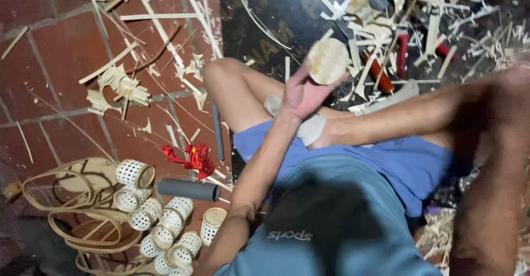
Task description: The person sits on the floor and uses shears to trim excess bamboo strips from the edge of a round woven bamboo disc, rotating it as they cut. They then set the disc down, pick up a bamboo rim, and press and fit the woven disc into the rim with both hands.
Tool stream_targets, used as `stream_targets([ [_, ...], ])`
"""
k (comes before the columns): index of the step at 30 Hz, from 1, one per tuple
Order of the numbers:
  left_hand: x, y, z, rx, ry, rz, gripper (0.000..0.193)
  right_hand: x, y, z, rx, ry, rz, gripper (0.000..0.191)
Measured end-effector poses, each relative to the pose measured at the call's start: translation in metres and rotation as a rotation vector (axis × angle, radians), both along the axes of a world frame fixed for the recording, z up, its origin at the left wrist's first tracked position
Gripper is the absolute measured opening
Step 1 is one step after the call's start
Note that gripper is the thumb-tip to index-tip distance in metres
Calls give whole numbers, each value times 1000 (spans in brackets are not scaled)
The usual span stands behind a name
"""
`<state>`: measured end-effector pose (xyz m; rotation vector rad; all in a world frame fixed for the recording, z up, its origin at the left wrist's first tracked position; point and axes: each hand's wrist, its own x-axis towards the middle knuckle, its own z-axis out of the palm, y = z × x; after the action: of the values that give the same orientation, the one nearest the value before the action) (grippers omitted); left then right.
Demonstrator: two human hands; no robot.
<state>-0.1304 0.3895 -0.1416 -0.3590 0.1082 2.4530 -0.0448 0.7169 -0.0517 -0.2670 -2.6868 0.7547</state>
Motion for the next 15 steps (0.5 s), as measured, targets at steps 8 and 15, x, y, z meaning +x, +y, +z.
stream_targets([
  [8,-22,-33,-2,-233,90,102,68,-121,-194,-22,-157,-45,605,90],
  [15,-26,-91,6,-205,34,66,70,-126,-212,-17,-656,-137,620,91],
])
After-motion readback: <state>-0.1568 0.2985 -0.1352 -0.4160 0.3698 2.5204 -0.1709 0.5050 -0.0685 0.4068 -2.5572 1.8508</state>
